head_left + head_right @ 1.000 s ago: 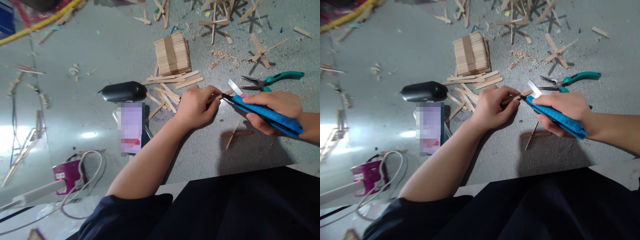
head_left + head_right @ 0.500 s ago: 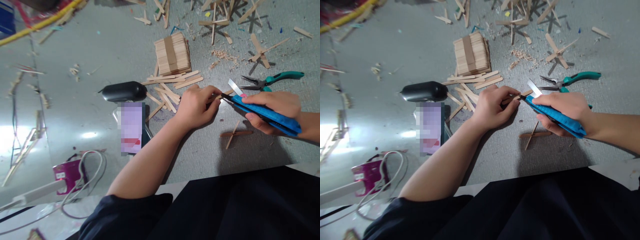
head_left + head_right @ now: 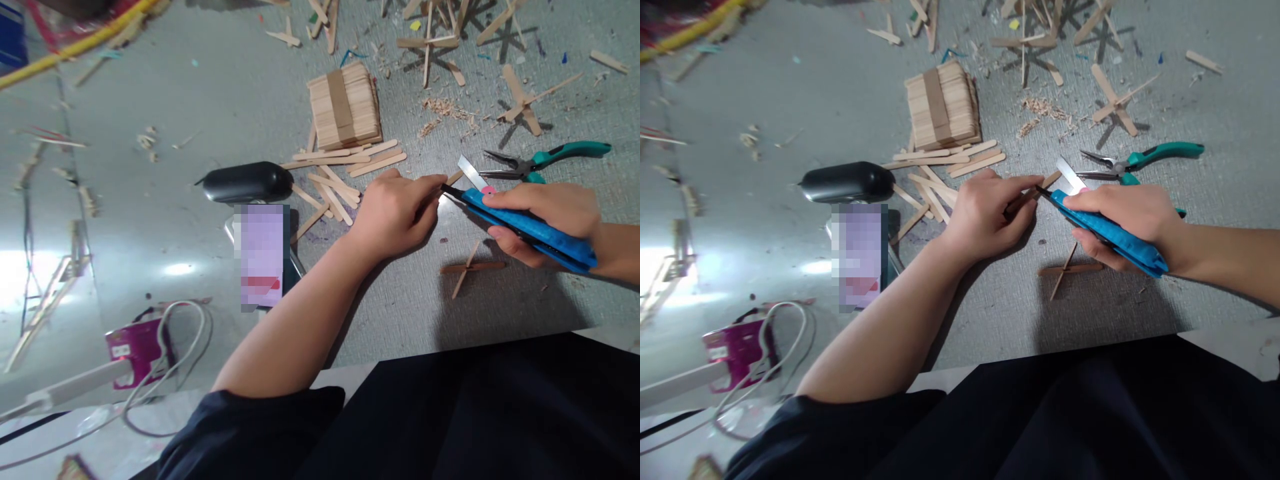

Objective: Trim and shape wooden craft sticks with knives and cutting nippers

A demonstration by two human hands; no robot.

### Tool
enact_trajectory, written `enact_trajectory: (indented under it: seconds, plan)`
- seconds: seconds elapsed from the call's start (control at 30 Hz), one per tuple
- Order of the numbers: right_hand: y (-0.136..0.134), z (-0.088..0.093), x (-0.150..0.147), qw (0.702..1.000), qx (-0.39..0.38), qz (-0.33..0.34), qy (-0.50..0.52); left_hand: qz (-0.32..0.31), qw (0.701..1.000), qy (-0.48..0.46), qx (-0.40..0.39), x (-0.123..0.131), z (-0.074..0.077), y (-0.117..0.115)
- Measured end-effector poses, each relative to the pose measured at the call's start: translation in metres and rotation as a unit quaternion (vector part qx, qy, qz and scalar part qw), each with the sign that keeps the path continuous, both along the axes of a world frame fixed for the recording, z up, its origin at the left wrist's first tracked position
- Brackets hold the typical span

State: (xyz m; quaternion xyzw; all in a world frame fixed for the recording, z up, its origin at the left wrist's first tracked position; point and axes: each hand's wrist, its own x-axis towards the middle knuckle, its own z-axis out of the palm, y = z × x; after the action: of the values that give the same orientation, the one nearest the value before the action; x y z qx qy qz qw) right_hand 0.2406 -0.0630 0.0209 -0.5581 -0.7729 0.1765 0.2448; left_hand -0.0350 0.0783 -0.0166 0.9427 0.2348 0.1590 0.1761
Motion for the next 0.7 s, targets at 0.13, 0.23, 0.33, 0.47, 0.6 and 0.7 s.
enact_trajectory:
  seconds: [0.13, 0.23, 0.33, 0.47, 0.6, 0.7]
  plan:
    - [0.0018, 0.0023, -0.0028, 1.0, -0.017, 0.004, 0.0, -0.002, 1.0, 0.005, 0.015, 0.0014, 0.0007, -0.0005]
    - [0.0017, -0.0004, -0.0036, 1.0, -0.015, 0.004, -0.006, 0.001, 1.0, 0.018, 0.017, 0.0022, 0.003, -0.0007]
    - [0.0006, -0.0054, -0.0029, 1.0, -0.01, 0.004, -0.012, 0.003, 1.0, 0.023, 0.017, 0.0026, 0.0044, -0.0009]
    - [0.0007, -0.0065, -0.0023, 1.0, -0.021, 0.006, -0.005, 0.002, 0.999, 0.026, 0.025, 0.0029, 0.0034, -0.0013]
    - [0.0023, -0.002, -0.0035, 1.0, 0.012, 0.021, -0.011, 0.001, 0.999, 0.022, 0.033, 0.003, 0.0009, -0.0019]
    - [0.0006, -0.0024, -0.0049, 0.999, 0.034, 0.032, -0.013, 0.009, 0.999, 0.015, 0.03, 0.0027, -0.0007, -0.0017]
